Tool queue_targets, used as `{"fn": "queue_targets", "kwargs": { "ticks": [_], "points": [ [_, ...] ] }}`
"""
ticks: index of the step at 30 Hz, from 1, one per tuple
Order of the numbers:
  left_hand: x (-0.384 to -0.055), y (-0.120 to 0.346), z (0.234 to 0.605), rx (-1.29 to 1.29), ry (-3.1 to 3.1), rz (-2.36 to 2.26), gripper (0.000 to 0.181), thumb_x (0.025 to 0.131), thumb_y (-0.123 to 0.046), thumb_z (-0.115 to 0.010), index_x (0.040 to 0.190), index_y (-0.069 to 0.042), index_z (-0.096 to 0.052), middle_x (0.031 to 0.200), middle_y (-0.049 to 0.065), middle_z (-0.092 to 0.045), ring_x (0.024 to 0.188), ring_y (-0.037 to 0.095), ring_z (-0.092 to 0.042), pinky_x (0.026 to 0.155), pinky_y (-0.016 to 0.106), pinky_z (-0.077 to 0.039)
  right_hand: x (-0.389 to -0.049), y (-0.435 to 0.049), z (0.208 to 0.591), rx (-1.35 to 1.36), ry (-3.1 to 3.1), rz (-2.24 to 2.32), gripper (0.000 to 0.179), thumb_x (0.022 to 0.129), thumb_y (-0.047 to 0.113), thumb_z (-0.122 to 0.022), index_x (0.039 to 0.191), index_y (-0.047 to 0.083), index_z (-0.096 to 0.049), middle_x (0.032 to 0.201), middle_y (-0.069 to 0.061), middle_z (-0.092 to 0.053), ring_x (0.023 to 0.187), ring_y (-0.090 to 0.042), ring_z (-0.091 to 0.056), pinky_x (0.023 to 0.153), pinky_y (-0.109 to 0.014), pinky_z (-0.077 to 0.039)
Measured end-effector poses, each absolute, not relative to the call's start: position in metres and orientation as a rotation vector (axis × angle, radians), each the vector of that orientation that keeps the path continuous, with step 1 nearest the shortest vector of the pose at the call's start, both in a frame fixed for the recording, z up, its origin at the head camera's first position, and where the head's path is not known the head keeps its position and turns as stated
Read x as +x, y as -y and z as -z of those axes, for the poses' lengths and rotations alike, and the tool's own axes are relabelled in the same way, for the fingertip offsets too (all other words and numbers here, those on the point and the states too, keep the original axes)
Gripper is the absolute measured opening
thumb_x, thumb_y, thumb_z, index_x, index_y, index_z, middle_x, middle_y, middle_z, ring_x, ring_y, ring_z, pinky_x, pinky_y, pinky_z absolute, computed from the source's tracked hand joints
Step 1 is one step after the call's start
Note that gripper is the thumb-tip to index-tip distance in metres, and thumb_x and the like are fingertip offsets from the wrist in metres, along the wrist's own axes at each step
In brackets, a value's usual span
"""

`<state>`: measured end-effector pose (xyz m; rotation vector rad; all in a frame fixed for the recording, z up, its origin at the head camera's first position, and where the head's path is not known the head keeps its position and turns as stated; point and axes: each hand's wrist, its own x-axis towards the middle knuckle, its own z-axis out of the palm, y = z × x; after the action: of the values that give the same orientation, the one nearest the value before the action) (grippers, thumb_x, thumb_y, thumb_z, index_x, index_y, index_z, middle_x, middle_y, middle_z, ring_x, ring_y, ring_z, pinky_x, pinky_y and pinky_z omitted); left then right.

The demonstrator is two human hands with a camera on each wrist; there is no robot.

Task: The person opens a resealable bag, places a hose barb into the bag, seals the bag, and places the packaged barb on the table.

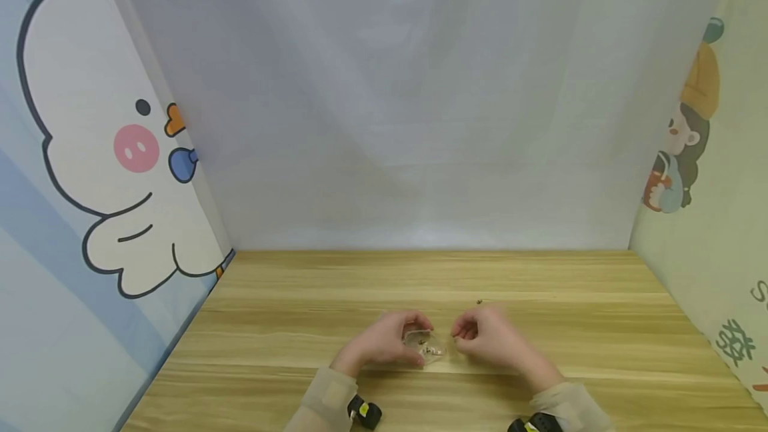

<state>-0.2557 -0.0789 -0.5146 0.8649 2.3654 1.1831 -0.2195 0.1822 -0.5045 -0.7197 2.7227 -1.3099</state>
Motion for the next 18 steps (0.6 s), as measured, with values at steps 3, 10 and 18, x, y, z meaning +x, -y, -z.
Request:
{"fn": "queue_targets", "kwargs": {
  "ticks": [3, 10, 18],
  "points": [
    [-0.256, 0.079, 0.515, 0.859, -2.359, -1.188, 0.053, 0.078, -0.009, -0.095, 0.124, -0.016, -0.070, 0.128, -0.008, -0.071, 0.124, 0.012, -0.061, 0.114, 0.039, -0.043, -0.217, -0.175, 0.505, -0.727, -2.711, 1.325, 0.010, 0.084, -0.002, -0.077, 0.088, 0.006, -0.076, 0.078, 0.008, -0.068, 0.072, -0.005, -0.063, 0.067, -0.025, -0.057],
    [-0.255, 0.079, 0.514, 0.835, -2.336, -1.202, 0.052, 0.079, -0.007, -0.095, 0.124, -0.017, -0.070, 0.127, -0.009, -0.071, 0.129, 0.014, -0.060, 0.117, 0.042, -0.042, -0.214, -0.160, 0.508, -0.783, -2.713, 1.349, 0.012, 0.082, -0.002, -0.078, 0.087, 0.008, -0.075, 0.077, 0.010, -0.068, 0.072, -0.003, -0.062, 0.067, -0.025, -0.057],
    [-0.255, 0.079, 0.514, 0.833, -2.340, -1.195, 0.053, 0.080, -0.008, -0.094, 0.126, -0.016, -0.070, 0.130, -0.007, -0.071, 0.134, 0.017, -0.059, 0.119, 0.043, -0.041, -0.212, -0.151, 0.513, -0.807, -2.769, 1.301, 0.014, 0.083, -0.004, -0.077, 0.085, 0.010, -0.076, 0.076, 0.012, -0.068, 0.070, -0.002, -0.063, 0.066, -0.025, -0.058]
  ]
}}
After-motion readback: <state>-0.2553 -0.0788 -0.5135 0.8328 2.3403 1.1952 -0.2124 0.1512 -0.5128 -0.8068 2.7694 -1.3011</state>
